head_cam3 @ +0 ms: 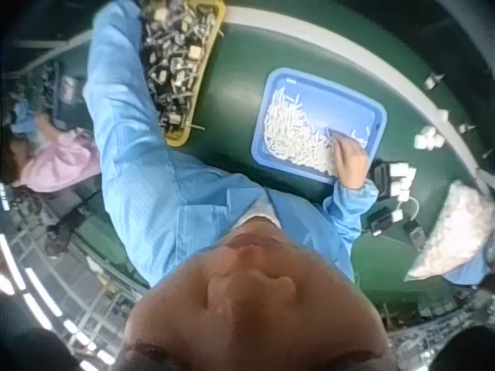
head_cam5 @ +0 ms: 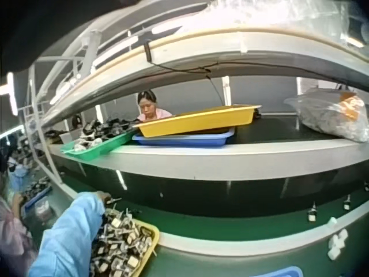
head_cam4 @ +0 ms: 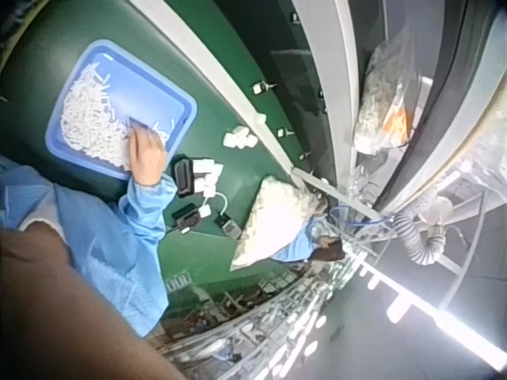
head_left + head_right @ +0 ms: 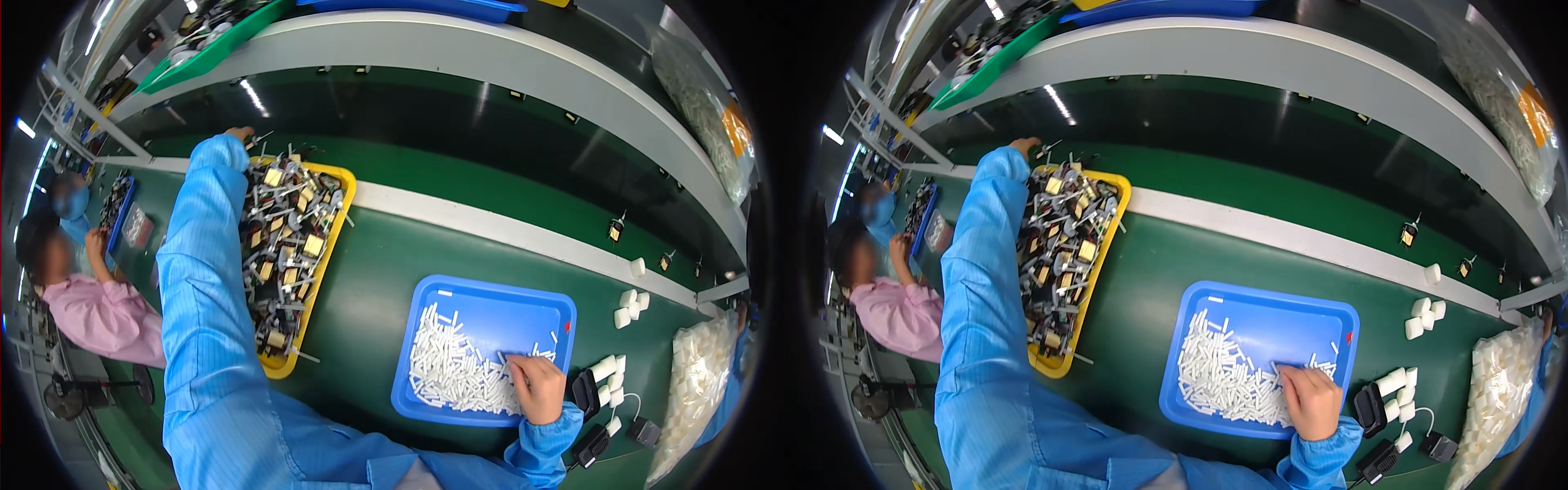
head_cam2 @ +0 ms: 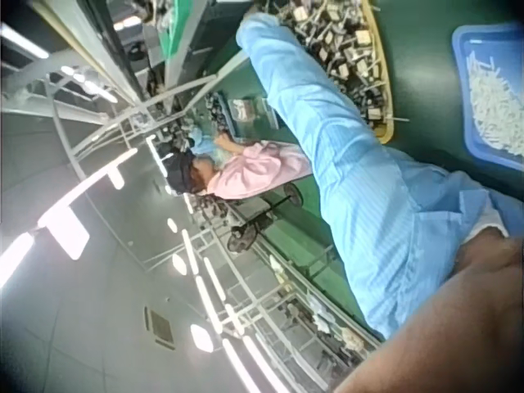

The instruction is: The person inserts small white cylindrical components into black electronic modules on a green assembly line. They pick the components from a blue tray and place them into the modules, which are then moved along the line. The person works continuously, handling the components one by one.

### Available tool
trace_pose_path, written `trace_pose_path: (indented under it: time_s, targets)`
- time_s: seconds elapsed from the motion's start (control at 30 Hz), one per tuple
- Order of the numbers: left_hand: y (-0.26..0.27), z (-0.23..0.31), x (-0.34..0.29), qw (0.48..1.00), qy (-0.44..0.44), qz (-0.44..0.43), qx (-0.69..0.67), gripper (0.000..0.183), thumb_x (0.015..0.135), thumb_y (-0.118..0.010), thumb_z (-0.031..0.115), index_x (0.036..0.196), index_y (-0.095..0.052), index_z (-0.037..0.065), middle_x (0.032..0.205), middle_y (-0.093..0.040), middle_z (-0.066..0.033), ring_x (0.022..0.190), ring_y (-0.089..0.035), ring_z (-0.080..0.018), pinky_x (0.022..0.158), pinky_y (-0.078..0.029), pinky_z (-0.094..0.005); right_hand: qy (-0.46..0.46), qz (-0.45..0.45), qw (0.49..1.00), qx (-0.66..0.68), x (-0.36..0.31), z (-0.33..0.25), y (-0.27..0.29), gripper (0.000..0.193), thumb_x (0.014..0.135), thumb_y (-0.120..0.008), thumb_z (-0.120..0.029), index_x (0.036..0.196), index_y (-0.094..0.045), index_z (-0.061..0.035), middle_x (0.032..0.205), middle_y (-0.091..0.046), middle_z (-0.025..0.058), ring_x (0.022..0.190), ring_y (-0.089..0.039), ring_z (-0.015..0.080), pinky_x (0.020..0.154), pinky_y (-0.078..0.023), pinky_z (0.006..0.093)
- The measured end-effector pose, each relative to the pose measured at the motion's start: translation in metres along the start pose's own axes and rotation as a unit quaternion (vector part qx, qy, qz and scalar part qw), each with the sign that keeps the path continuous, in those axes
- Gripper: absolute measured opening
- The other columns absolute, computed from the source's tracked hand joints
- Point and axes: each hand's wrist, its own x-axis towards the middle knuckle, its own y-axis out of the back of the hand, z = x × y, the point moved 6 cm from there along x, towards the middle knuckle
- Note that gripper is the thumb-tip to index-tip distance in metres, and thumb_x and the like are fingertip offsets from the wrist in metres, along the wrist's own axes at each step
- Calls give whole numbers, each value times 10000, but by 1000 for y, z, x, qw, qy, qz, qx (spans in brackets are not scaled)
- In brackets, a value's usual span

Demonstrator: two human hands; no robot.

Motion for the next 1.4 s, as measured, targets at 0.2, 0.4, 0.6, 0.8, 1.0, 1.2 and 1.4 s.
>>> trace_pose_path:
  time_s: [0.2, 0.4, 0.6, 0.8, 1.0, 1.2, 1.4]
  targets:
    - [-13, 124, 33, 947, -85, -174, -256, 422, 778, -713, 379, 1092, -640, 107, 873, -636, -41, 739, -579, -171, 685, -481, -312, -46, -32, 998, -27, 9, 17, -3, 122, 749, -658, -28, 869, -676, -46, 679, -606, 105, 595, -574, 270, 531, -452, 360]
    - [-15, 157, 19, 954, -124, -270, -34, 538, 708, -786, 343, 1103, -559, 56, 875, -629, -92, 761, -609, -181, 663, -497, -318, -22, -40, 999, -9, 17, 11, -10, 133, 748, -656, -24, 879, -669, -37, 689, -608, 98, 602, -571, 266, 539, -454, 351]
    - [76, 166, -4, 967, -159, -60, -188, 493, 726, -736, 330, 1090, -542, 60, 905, -652, -142, 799, -642, -216, 726, -512, -332, -17, 1, 1000, -8, 6, 12, 8, 153, 738, -656, -21, 888, -677, -47, 703, -611, 101, 618, -578, 272, 549, -462, 361]
    - [130, 159, -80, 958, -247, 122, -85, 429, 726, -712, 200, 1081, -545, 25, 972, -634, -159, 899, -629, -263, 768, -486, -365, 39, -55, 998, -17, 11, 1, 8, 181, 739, -657, -67, 920, -665, -80, 761, -600, 73, 686, -593, 270, 591, -485, 360]
    - [188, 206, -213, 888, -366, 275, -29, 491, 717, -684, 23, 1132, -423, 58, 905, -585, -191, 831, -597, -334, 711, -460, -386, 48, -85, 993, -59, 21, 1, -11, 114, 727, -619, -55, 840, -614, -61, 776, -600, 96, 738, -611, 288, 604, -502, 373]
    - [156, 281, -377, 858, -313, 75, -400, 301, 619, -663, 9, 919, -648, 26, 1035, -610, -117, 906, -542, -193, 804, -444, -271, 8, -119, 987, -110, 16, 10, -38, 144, 695, -602, -19, 836, -600, -45, 788, -605, 135, 743, -622, 291, 612, -514, 397]
    - [53, 304, -440, 874, -197, 137, -424, 377, 627, -529, -133, 888, -706, 74, 1011, -540, -81, 691, -592, -156, 576, -506, -273, -19, -111, 991, 67, 22, -14, -24, 227, 733, -596, -3, 954, -640, -35, 778, -596, 105, 646, -623, 254, 572, -515, 359]
